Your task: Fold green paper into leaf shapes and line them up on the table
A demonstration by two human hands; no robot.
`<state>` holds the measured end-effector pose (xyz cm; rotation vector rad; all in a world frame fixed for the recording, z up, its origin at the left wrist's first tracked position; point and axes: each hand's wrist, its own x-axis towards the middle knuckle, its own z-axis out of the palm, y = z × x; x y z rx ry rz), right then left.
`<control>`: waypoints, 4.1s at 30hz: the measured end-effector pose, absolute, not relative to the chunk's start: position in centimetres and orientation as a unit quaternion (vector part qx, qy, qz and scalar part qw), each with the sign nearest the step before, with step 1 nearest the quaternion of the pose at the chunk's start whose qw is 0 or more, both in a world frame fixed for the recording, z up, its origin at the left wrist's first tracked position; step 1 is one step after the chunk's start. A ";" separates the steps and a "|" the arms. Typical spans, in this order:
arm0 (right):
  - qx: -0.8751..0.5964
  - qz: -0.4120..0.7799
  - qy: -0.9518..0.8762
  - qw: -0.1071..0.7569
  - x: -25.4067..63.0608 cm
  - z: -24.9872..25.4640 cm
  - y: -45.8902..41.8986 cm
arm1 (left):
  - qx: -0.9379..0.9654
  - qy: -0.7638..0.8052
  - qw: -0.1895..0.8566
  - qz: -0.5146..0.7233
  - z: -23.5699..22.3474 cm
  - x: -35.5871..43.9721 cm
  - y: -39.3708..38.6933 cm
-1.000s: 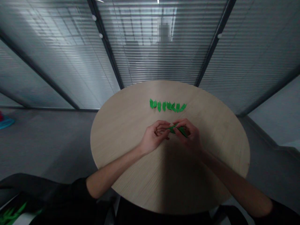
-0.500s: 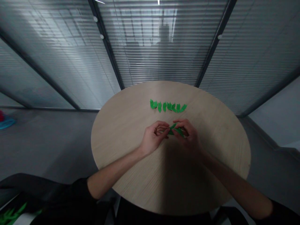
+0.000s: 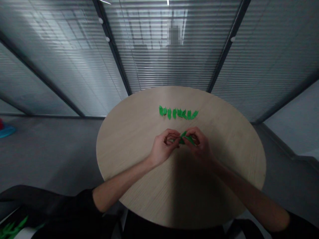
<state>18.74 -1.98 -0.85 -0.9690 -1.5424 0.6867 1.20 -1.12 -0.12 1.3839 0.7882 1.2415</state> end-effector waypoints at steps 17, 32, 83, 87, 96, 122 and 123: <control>-0.396 0.358 -0.629 0.566 18.5 -0.9 -2.1 | 0.533 0.319 0.577 0.530 -0.3 1.3 -0.9; -0.416 0.425 -0.590 0.547 18.4 -0.9 -2.1 | 0.543 0.308 0.572 0.531 0.1 1.1 -1.0; -0.403 0.143 -0.743 0.515 19.0 -0.6 -2.6 | 0.635 0.409 0.404 0.516 0.0 0.7 -0.9; -0.424 0.158 -0.725 0.520 18.9 -0.3 -2.6 | 0.692 0.411 0.333 0.490 0.2 0.4 -1.1; -0.460 0.309 -0.616 0.560 18.6 -0.2 -2.5 | 0.760 0.311 0.236 0.520 0.5 -0.2 -0.4; -0.411 0.306 -0.673 0.533 19.2 0.0 -2.6 | 0.725 0.308 0.422 0.448 0.9 -0.3 -0.6; -0.411 0.305 -0.673 0.533 19.2 0.0 -2.6 | 0.725 0.310 0.418 0.451 0.8 -0.4 -0.6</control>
